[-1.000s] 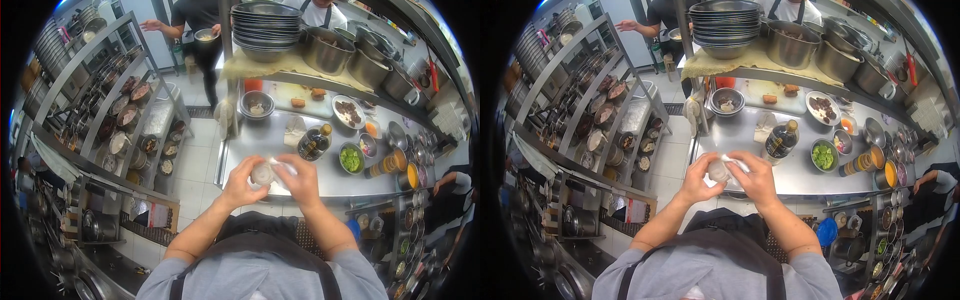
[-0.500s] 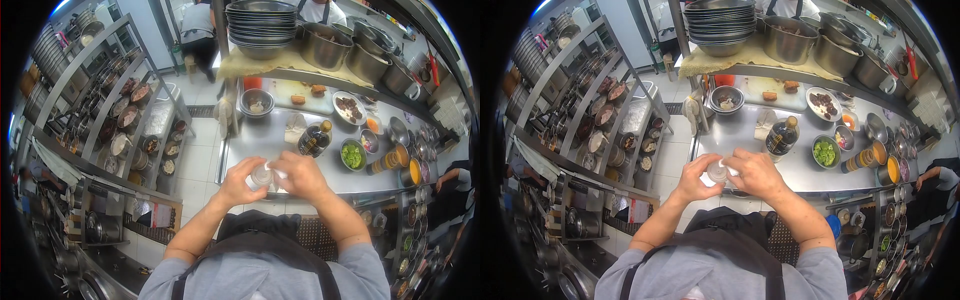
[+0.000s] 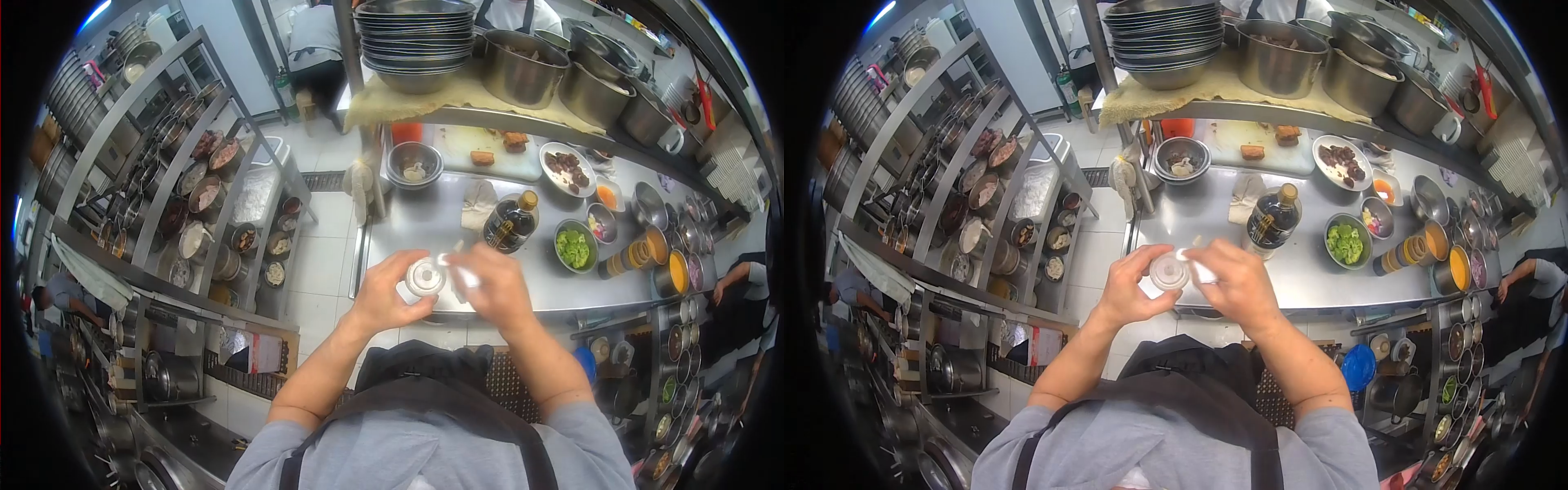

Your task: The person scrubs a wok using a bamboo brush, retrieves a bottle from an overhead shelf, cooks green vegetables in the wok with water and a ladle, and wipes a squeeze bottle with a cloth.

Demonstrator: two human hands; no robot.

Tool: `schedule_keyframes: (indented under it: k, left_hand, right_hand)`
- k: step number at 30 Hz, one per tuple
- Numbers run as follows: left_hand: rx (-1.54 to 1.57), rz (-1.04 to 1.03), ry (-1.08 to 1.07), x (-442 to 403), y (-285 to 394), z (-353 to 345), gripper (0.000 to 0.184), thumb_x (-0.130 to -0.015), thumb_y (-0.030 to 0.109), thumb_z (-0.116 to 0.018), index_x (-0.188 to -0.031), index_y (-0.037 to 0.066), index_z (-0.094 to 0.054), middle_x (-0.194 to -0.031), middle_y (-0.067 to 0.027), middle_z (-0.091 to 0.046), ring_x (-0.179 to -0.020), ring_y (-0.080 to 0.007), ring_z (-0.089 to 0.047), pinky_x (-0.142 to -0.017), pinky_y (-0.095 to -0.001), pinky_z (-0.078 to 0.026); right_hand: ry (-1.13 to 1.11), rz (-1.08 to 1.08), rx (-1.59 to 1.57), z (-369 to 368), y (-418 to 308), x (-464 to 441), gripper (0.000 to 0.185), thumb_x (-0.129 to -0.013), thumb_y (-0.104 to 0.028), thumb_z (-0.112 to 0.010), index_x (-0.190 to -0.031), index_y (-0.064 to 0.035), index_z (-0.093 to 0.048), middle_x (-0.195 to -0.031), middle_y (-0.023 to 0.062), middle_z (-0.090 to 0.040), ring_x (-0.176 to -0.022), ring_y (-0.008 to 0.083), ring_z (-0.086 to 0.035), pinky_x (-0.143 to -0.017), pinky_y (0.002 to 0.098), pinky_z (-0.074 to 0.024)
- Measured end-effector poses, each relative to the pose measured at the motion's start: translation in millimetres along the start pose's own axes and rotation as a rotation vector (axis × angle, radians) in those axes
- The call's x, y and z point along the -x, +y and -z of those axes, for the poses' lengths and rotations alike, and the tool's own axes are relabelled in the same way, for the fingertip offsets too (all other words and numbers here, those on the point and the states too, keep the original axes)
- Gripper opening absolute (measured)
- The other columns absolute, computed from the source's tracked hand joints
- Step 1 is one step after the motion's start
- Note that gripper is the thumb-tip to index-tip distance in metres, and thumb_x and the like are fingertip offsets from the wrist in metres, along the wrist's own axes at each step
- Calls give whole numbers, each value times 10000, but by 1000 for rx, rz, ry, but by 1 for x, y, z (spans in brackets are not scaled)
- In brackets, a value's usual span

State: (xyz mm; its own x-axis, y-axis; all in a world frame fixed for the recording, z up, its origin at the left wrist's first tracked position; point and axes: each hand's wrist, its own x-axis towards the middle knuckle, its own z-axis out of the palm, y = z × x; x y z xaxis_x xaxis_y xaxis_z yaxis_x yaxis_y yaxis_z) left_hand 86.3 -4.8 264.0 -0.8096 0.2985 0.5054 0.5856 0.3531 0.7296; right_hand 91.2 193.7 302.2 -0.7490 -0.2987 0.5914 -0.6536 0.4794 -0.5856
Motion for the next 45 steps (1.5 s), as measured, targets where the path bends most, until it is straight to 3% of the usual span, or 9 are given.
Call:
schedule_keyframes:
  k: [9, 17, 20, 22, 26, 30, 38, 42, 45]
  left_hand:
    - [112, 109, 23, 2, -15, 0, 545, -640, 151, -767, -1109, -61, -585, -997, -197, -642, -869, -266, -676, -749, -326, -557]
    - [97, 118, -62, 7, -16, 3, 549, -644, 114, -781, -1120, -70, -578, -983, -147, -660, -901, -182, -667, -796, -313, -563]
    - [126, 109, -119, 9, -8, 2, 551, -637, 122, -786, -1111, -71, -581, -975, -144, -662, -893, -182, -669, -796, -312, -561]
    - [127, 171, -45, 9, -7, 3, 533, -642, 168, -775, -1082, -71, -593, -987, -211, -649, -871, -265, -682, -772, -323, -551]
    - [51, 140, -43, 8, -17, 4, 536, -641, 177, -771, -1083, -70, -594, -993, -211, -648, -869, -270, -677, -766, -325, -546]
    - [80, 104, -30, 7, -8, 4, 536, -636, 182, -767, -1084, -61, -598, -991, -207, -648, -860, -288, -671, -759, -332, -540]
    - [1, 74, -31, 1, -12, 9, 538, -634, 188, -763, -1087, -48, -594, -960, -198, -642, -839, -318, -654, -733, -357, -530]
    - [-163, -5, -65, -4, -1, 8, 532, -630, 193, -763, -1073, -38, -580, -950, -201, -621, -860, -359, -625, -756, -394, -517]
    - [-242, -36, -87, -5, -3, 2, 531, -630, 193, -760, -1069, -37, -571, -951, -201, -610, -860, -369, -616, -758, -409, -511]
  right_hand:
    - [-240, 17, -137, -3, 13, 17, 429, -598, -44, -712, -1019, -102, -654, -761, 71, -547, -645, 264, -591, -562, 367, -485]
    - [-264, 150, 305, -1, 14, 4, 405, -604, -70, -713, -1002, -101, -643, -870, 76, -572, -708, 289, -613, -630, 386, -509]
    - [-257, 138, 225, -3, 13, 2, 410, -606, -66, -704, -1009, -102, -638, -850, 75, -567, -727, 298, -620, -638, 399, -508]
    - [-278, 110, 221, -5, 8, 8, 406, -605, -66, -701, -1005, -96, -639, -847, 76, -569, -724, 298, -620, -630, 398, -507]
    - [-333, 107, 61, -8, -2, 16, 401, -598, -51, -690, -996, -74, -642, -811, 79, -565, -689, 291, -611, -594, 394, -500]
    - [-61, 59, 149, 0, 3, 6, 416, -586, -24, -681, -997, -71, -646, -771, 76, -553, -642, 280, -589, -571, 388, -491]
    - [-160, 94, -72, 7, -6, 14, 395, -613, 2, -687, -1000, -71, -664, -769, 83, -576, -615, 268, -585, -563, 383, -480]
    - [-12, 149, 122, 3, -17, 10, 442, -592, 22, -670, -1020, -88, -657, -775, 73, -574, -625, 260, -591, -562, 370, -491]
    - [-133, 154, 192, -19, -5, 18, 495, -579, 14, -669, -1060, -100, -635, -794, 71, -570, -665, 263, -600, -573, 384, -496]
